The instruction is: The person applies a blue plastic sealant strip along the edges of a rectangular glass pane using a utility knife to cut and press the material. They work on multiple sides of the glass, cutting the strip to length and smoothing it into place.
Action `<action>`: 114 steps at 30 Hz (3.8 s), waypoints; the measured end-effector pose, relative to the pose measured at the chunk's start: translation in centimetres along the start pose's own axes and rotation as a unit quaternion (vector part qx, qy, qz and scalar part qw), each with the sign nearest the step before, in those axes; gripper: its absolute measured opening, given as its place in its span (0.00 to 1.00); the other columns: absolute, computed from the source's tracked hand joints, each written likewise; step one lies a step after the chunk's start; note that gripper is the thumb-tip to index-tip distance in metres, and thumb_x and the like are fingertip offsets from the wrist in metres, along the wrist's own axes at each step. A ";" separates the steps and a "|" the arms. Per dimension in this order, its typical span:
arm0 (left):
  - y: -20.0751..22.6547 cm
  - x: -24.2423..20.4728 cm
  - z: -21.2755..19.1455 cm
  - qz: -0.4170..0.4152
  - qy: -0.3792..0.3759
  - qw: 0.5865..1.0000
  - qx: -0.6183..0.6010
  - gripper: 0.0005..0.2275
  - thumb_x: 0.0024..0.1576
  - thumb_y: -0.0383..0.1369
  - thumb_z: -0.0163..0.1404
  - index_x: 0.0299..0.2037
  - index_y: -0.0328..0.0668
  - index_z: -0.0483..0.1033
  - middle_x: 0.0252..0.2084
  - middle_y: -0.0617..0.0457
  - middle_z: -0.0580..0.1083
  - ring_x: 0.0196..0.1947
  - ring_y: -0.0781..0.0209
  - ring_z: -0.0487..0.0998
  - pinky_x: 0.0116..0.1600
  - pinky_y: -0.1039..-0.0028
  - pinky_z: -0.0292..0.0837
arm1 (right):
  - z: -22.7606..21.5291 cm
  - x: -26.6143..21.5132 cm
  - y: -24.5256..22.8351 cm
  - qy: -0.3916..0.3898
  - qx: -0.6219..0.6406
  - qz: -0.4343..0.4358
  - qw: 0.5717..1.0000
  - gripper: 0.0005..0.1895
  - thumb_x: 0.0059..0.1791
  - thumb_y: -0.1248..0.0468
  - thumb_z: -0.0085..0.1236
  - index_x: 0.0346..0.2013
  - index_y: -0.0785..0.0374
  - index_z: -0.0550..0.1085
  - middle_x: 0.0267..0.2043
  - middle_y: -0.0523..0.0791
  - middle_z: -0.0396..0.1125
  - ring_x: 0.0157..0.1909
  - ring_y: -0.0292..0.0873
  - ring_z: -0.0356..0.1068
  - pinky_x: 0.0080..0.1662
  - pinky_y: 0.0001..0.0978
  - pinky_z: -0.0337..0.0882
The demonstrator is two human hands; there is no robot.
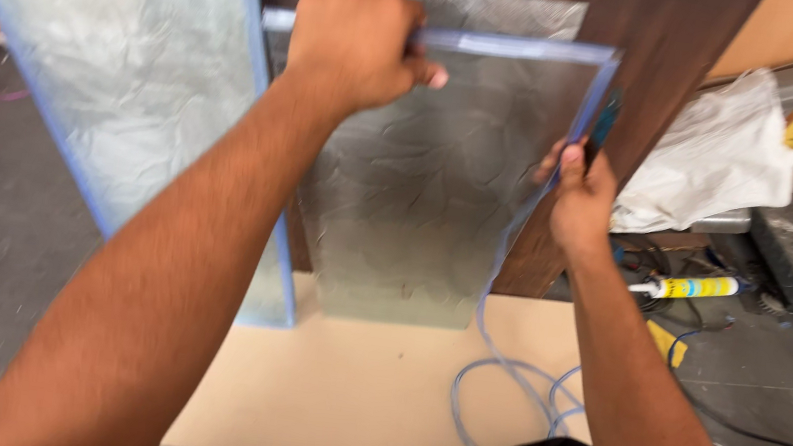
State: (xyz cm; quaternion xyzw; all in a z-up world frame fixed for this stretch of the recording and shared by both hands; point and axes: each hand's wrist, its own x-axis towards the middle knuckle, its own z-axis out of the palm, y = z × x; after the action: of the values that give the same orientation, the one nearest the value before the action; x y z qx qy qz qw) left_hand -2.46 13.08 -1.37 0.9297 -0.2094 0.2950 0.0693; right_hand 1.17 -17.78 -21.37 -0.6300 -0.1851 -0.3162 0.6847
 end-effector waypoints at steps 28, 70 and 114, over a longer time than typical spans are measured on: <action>-15.4 -30.0 13.8 -0.295 0.266 0.768 -0.502 0.12 0.54 0.33 0.67 0.32 0.41 0.75 0.30 0.64 0.71 0.33 0.72 0.67 0.42 0.79 0.64 | 23.3 -9.3 -9.8 -0.179 -0.345 -0.300 0.871 0.11 0.56 0.69 0.57 0.52 0.67 0.68 0.49 0.54 0.64 0.53 0.59 0.67 0.54 0.47 0.69; -26.1 -35.2 13.2 -0.223 -0.128 0.956 0.144 0.35 0.46 0.26 0.56 0.69 0.62 0.67 0.62 0.53 0.72 0.66 0.54 0.68 0.78 0.53 0.44 | 41.1 -14.8 8.8 -0.534 -0.314 0.067 0.782 0.16 0.53 0.51 0.52 0.43 0.59 0.78 0.40 0.53 0.74 0.45 0.57 0.74 0.45 0.52 0.70; -18.7 -29.6 16.5 -0.073 -0.112 0.988 0.078 0.30 0.49 0.52 0.60 0.60 0.51 0.71 0.51 0.55 0.78 0.48 0.55 0.80 0.49 0.60 0.72 | 29.8 -14.2 -1.4 -0.414 -0.332 0.176 0.829 0.13 0.52 0.53 0.57 0.39 0.60 0.78 0.23 0.45 0.72 0.22 0.42 0.72 0.29 0.38 0.69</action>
State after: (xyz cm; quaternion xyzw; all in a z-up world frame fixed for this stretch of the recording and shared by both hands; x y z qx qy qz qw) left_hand -7.71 36.14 -32.06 0.9723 -0.1235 0.1983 -0.0057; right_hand -5.83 14.31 -25.52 -0.9131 -0.2210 0.0578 0.3379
